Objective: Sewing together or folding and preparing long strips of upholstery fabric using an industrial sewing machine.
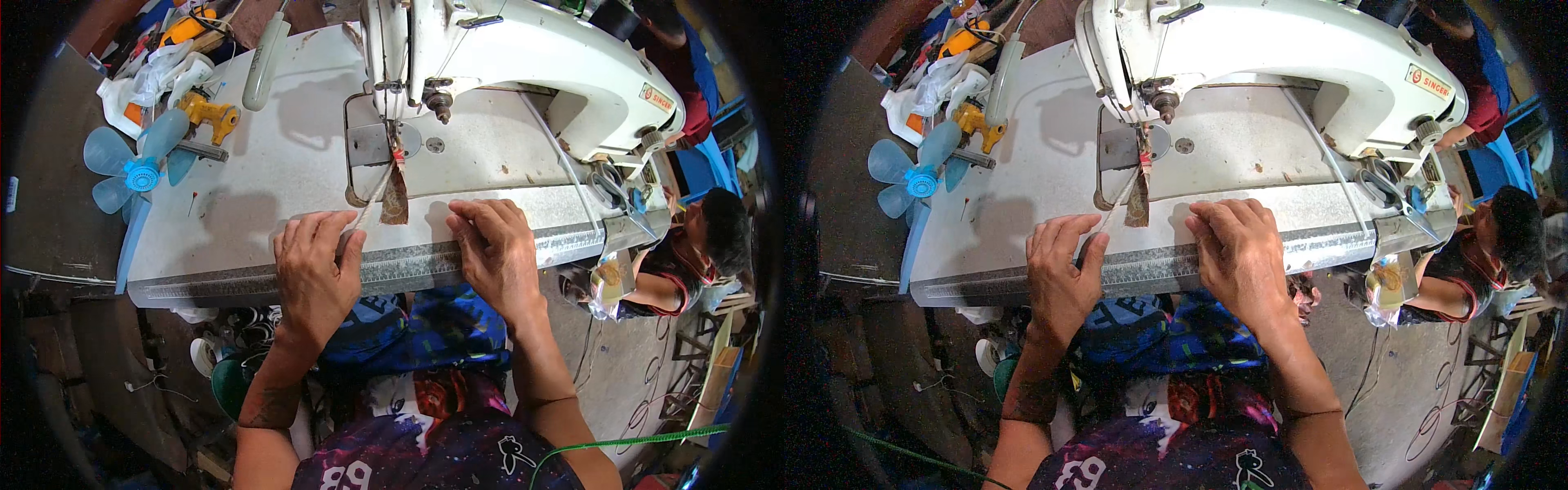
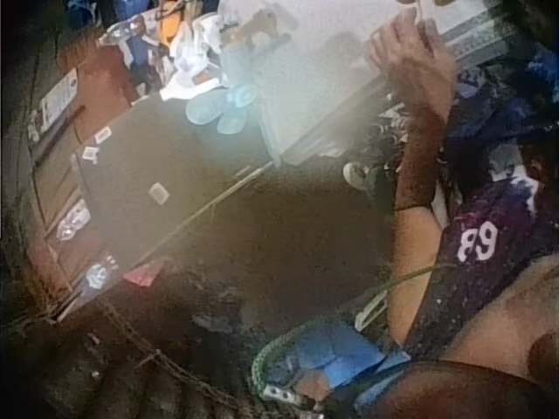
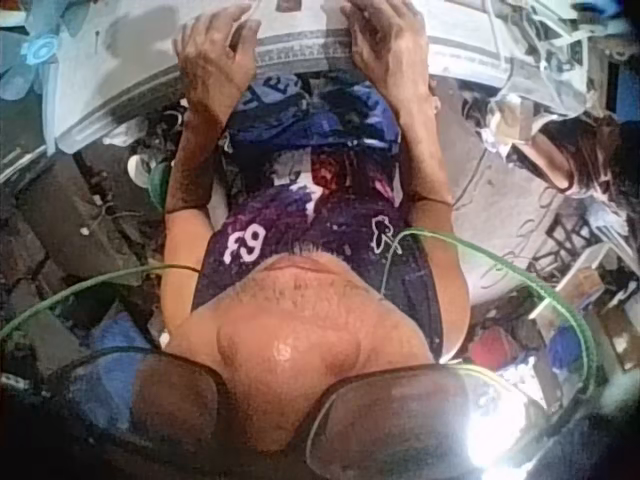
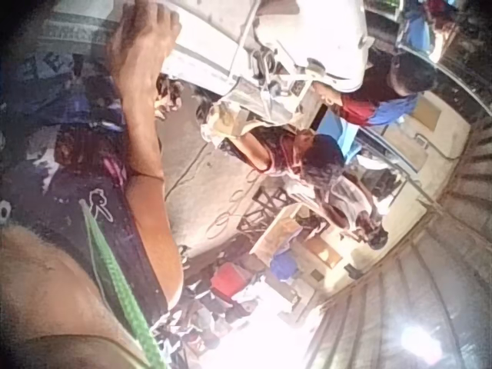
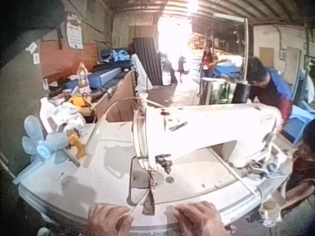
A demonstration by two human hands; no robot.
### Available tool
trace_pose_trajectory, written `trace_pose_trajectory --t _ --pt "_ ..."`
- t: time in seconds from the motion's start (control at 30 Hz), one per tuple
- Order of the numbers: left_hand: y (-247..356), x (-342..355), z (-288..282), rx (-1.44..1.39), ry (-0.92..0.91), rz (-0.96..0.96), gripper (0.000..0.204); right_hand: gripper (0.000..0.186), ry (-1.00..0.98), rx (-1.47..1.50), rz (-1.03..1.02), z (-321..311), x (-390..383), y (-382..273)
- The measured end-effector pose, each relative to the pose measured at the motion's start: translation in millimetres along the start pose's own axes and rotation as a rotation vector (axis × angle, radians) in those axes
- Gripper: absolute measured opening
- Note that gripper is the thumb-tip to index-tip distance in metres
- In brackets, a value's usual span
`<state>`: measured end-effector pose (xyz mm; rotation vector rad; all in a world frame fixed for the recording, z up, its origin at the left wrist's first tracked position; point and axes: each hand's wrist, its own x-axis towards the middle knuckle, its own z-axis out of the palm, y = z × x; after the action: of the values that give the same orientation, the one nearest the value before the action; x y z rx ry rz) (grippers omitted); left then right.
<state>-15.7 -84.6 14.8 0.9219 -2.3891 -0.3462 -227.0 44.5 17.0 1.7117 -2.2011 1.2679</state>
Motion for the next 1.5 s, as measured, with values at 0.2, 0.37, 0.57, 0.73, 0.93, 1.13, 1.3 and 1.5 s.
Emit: trace_pose_trajectory --t 0.2,0.37,0.57,0.73,0.93,1.13,1.3,1.5 --pt "-11.9 25.6 0.1 -0.053 0.010 -0.019 0.026 0.011 -0.079 0.109 0.134 -9.9 6.6 8.0" --pt "-53.1 101.4 19.6 -0.067 0.055 0.134 0.021 0.019 0.544 0.127 0.226 -68.3 21.3 58.5" --pt "-76.7 182.1 55.0 -0.146 -0.189 0.391 0.026 0.038 0.834 -0.713 -0.097 -273.2 144.8 181.7" --pt "-81.2 188.1 74.6 -0.277 -0.194 0.614 0.024 0.062 0.143 0.170 0.623 -333.1 224.3 294.0" --pt "-82.4 183.9 76.0 -0.325 -0.236 0.571 0.024 0.037 -0.231 0.418 0.576 -316.8 222.1 313.8" --pt "-81.2 184.8 70.8 -0.256 -0.207 0.522 0.021 0.054 0.285 -0.035 0.057 -289.9 154.0 311.9" --pt "-80.1 188.0 66.4 -0.294 -0.303 0.518 0.022 0.059 0.435 0.611 0.361 -319.4 177.8 333.7" --pt "-76.5 198.3 59.8 -0.304 -0.357 0.532 0.027 0.054 0.030 0.359 0.421 -326.8 180.1 345.6"
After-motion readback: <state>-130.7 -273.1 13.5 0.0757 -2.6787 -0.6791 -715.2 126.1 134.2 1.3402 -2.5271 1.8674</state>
